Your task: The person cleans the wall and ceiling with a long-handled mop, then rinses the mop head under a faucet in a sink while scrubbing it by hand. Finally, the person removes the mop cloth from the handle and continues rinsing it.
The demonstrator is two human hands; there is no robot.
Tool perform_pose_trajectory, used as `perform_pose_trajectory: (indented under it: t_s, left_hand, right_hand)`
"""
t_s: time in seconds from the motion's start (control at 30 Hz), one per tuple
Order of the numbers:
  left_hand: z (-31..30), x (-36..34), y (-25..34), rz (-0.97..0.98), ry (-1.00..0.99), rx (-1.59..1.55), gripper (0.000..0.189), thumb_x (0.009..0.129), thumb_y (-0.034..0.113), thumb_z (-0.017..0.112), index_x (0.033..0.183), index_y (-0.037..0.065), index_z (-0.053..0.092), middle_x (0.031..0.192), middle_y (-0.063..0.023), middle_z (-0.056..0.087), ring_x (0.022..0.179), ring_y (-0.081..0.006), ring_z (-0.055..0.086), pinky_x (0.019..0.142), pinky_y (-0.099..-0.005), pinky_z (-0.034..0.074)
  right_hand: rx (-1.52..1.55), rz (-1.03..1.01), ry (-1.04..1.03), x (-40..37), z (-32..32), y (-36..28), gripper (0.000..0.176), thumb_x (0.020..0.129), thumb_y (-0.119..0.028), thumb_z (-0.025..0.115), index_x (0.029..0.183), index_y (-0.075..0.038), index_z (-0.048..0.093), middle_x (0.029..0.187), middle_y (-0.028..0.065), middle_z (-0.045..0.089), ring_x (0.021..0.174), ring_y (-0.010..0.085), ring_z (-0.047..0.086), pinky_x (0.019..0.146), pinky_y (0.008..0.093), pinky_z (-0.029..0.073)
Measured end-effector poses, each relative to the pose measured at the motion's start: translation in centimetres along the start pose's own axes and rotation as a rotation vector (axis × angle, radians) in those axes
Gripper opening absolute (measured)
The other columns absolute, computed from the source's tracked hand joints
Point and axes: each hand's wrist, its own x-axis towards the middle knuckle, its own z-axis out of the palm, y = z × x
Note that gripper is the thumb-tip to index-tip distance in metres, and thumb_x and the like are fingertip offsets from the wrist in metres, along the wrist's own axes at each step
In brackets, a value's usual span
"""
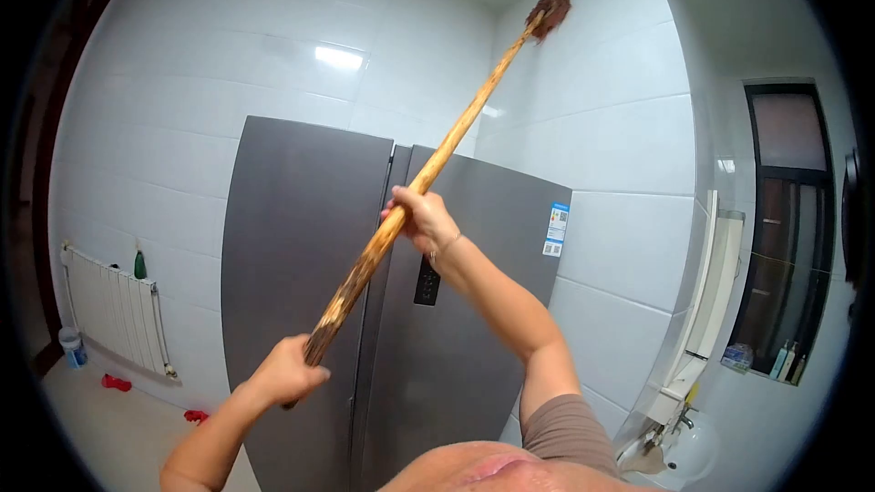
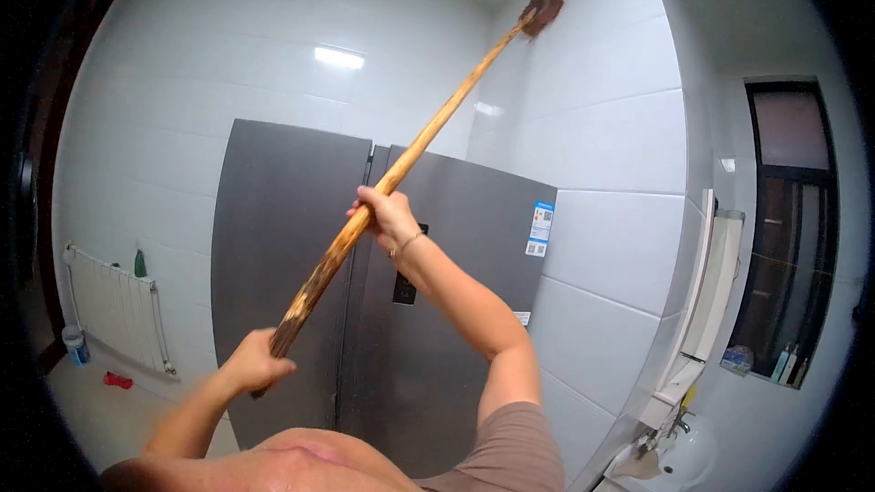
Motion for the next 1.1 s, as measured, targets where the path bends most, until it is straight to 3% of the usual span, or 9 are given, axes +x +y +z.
perform_pose_trajectory:
  t_s: [0.07,0.1,0.17,0.27,0.43,0.57,0.7,0.93,1.1]
  left_hand:
    - [-0.1,-3.6,-1.3,-0.077,0.041,0.055,0.022,0.066,0.009,0.063,0.078,0.0,0.047,0.055,-0.0052,0.048,0.043,-0.0133,0.048,0.04,-0.0288,0.039]
    - [0.3,-4.9,-2.9,-0.04,0.099,0.041,0.023,0.061,0.008,0.067,0.069,0.001,0.047,0.055,-0.002,0.046,0.05,-0.0107,0.045,0.045,-0.0287,0.038]
    - [1.2,-6.5,-6.0,0.178,0.116,0.166,0.025,0.064,0.012,0.066,0.076,0.0,0.048,0.056,-0.0037,0.049,0.043,-0.012,0.045,0.04,-0.0277,0.038]
    - [2.8,-7.2,-3.8,0.013,0.053,0.031,0.022,0.065,0.011,0.065,0.074,0.0,0.047,0.055,-0.0035,0.048,0.042,-0.0115,0.046,0.039,-0.0271,0.038]
    - [4.2,-0.4,3.3,0.097,0.051,-0.125,0.017,0.067,0.008,0.06,0.072,0.001,0.046,0.054,-0.0032,0.047,0.042,-0.0114,0.048,0.039,-0.0268,0.039]
    - [4.0,9.5,7.8,0.216,0.076,-0.058,0.019,0.065,0.005,0.059,0.076,0.001,0.044,0.053,-0.0046,0.048,0.04,-0.0141,0.049,0.035,-0.0293,0.038]
    - [2.6,16.0,11.9,0.165,0.125,0.05,0.018,0.061,0.002,0.056,0.075,0.0,0.044,0.052,-0.0071,0.047,0.038,-0.0164,0.048,0.033,-0.0308,0.038]
    - [0.8,19.3,15.8,0.162,0.151,0.135,0.013,0.06,0.002,0.054,0.067,0.004,0.042,0.052,-0.0057,0.045,0.039,-0.0153,0.044,0.034,-0.0295,0.035]
    - [-0.1,21.6,16.6,0.152,0.195,0.132,0.01,0.059,0.001,0.05,0.056,0.005,0.041,0.048,-0.0064,0.042,0.038,-0.0161,0.044,0.033,-0.0303,0.033]
  right_hand:
    - [0.02,0.025,-0.123,-3.5,1.2,0.8,0.016,0.083,-0.015,0.053,0.078,-0.001,0.049,0.072,0.0078,0.055,0.068,0.018,0.06,0.063,0.0304,0.053]
    - [0.021,0.032,-0.153,-4.8,1.5,1.5,0.015,0.083,-0.016,0.053,0.08,-0.002,0.049,0.074,0.0075,0.055,0.068,0.0184,0.06,0.062,0.0299,0.052]
    - [0.041,0.055,-0.121,-7.6,2.2,2.1,0.015,0.083,-0.016,0.053,0.082,-0.002,0.049,0.072,0.0068,0.055,0.068,0.0186,0.06,0.061,0.0297,0.051]
    - [0.014,-0.024,-0.09,-7.7,1.1,2.2,0.015,0.084,-0.017,0.053,0.081,-0.003,0.048,0.071,0.0064,0.053,0.066,0.0184,0.058,0.062,0.0313,0.05]
    - [-0.031,-0.209,-0.078,-1.1,-3.1,-2.9,0.019,0.085,-0.018,0.05,0.081,0.0,0.046,0.069,0.0094,0.055,0.058,0.0182,0.059,0.056,0.0315,0.053]
    - [-0.019,-0.183,-0.052,3.4,-6.7,-5.2,0.029,0.088,-0.028,0.048,0.095,0.0,0.047,0.086,0.0109,0.055,0.082,0.0225,0.06,0.069,0.0367,0.051]
    - [0.022,-0.191,-0.053,2.6,-8.7,-5.2,0.032,0.088,-0.026,0.049,0.101,0.002,0.045,0.092,0.0127,0.054,0.086,0.0237,0.059,0.069,0.0353,0.051]
    - [0.063,-0.21,-0.165,-2.9,-10.8,-4.3,0.037,0.087,-0.022,0.049,0.11,0.005,0.039,0.097,0.0142,0.051,0.079,0.0214,0.059,0.061,0.0279,0.05]
    - [0.105,-0.234,-0.159,-5.3,-12.1,-5.5,0.025,0.087,-0.02,0.05,0.103,-0.002,0.043,0.096,0.0154,0.054,0.08,0.0229,0.059,0.061,0.0287,0.05]
